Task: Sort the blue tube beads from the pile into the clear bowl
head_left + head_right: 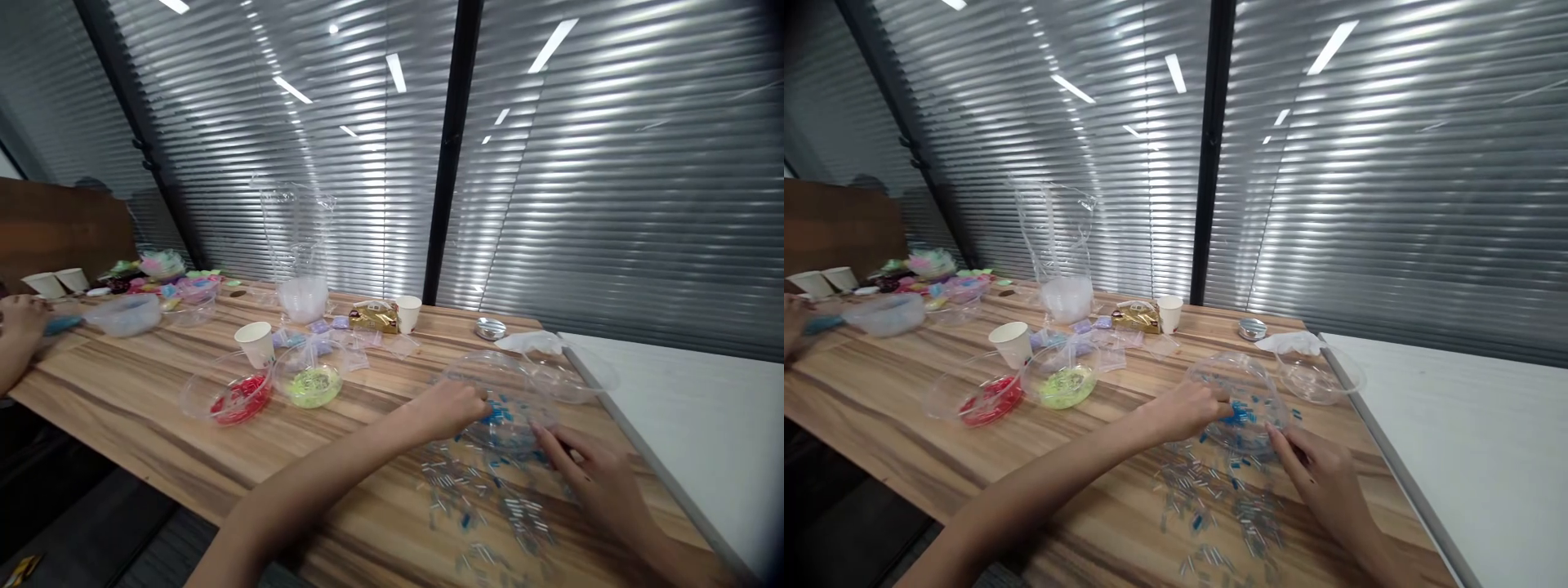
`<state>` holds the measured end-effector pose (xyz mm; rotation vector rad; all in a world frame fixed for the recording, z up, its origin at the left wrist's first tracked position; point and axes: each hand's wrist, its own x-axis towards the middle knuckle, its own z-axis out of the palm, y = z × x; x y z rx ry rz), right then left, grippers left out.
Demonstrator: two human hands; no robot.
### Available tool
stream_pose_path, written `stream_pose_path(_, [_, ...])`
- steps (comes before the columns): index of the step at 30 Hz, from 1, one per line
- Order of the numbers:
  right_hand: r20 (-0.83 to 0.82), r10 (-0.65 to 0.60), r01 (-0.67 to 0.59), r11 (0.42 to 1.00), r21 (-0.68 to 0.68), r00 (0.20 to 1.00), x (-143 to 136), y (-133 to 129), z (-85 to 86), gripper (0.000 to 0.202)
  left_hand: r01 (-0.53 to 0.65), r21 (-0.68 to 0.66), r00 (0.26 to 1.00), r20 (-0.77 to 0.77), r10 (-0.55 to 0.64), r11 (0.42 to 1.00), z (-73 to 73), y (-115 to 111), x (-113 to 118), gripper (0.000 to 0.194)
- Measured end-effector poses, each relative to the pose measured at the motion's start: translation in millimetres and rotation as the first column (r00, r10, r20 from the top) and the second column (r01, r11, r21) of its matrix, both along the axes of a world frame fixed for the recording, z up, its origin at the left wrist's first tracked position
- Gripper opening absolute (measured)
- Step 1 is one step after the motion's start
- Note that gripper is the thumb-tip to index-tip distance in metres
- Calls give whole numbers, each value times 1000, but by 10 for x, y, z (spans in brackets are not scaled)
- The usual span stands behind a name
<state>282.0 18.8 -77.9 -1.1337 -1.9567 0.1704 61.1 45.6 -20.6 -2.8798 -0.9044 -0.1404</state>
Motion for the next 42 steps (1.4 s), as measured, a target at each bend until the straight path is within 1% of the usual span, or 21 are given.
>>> stream_pose_path(3, [-1, 1, -1, 1000, 0, 1000, -5, -9, 48, 47, 33, 0, 999, 16, -33, 999, 42, -20, 6, 14])
stream_pose_path(5, [-4, -21, 21, 1000, -9, 1000, -4, -16, 77, 48, 52, -18, 998, 44, -51, 998, 110, -46, 2, 12])
stream_pose_path(6, [-8, -38, 38, 999, -13, 999, -1, -17, 86, 49, 62, -48, 996, 69, -58, 997, 153, -60, -2, 12])
stream_pose_path(8, [-12, -77, 77, 997, -27, 997, 8, -15, 91, 50, 95, -168, 988, 139, -72, 981, 240, -84, -18, 13])
stream_pose_path(10, [-16, -113, 112, 993, -40, 994, 19, -3, 87, 51, 135, -316, 981, 178, -81, 939, 305, -96, -39, 12])
stream_pose_path(12, [-28, -147, 146, 988, -45, 989, 27, 14, 83, 51, 112, -443, 991, 118, -66, 890, 329, -91, -65, 9])
stream_pose_path(14, [-49, -181, 179, 983, -42, 982, 30, 31, 85, 52, 32, -515, 999, 14, -29, 856, 309, -73, -90, 9])
stream_pose_path(16, [-69, -190, 188, 982, -33, 979, 28, 41, 95, 52, -32, -521, 999, -44, 11, 853, 258, -43, -109, 14])
stream_pose_path(18, [-86, -196, 194, 981, -28, 977, 21, 47, 110, 51, -64, -494, 998, -48, 46, 867, 193, -1, -119, 22])
stream_pose_path(21, [-96, -178, 179, 984, 2, 979, 9, 59, 129, 51, -58, -478, 998, -37, 46, 876, 97, 72, -124, 30])
stream_pose_path(23, [-99, -179, 181, 983, 8, 979, 1, 67, 134, 51, -40, -484, 999, -32, 28, 874, 49, 109, -126, 29])
stream_pose_path(27, [-99, -163, 160, 986, -38, 982, -7, 73, 129, 47, -24, -460, 1000, -1, 27, 888, 6, 134, -136, 26])
stream_pose_path(33, [-115, -155, 148, 987, -60, 981, 6, 92, 85, 47, -58, -446, 998, -2, 63, 893, -39, 160, -142, 26])
stream_pose_path(42, [-96, -151, 146, 988, -56, 984, 17, 94, 84, 46, -56, -450, 997, 16, 71, 891, -124, 224, -168, 22])
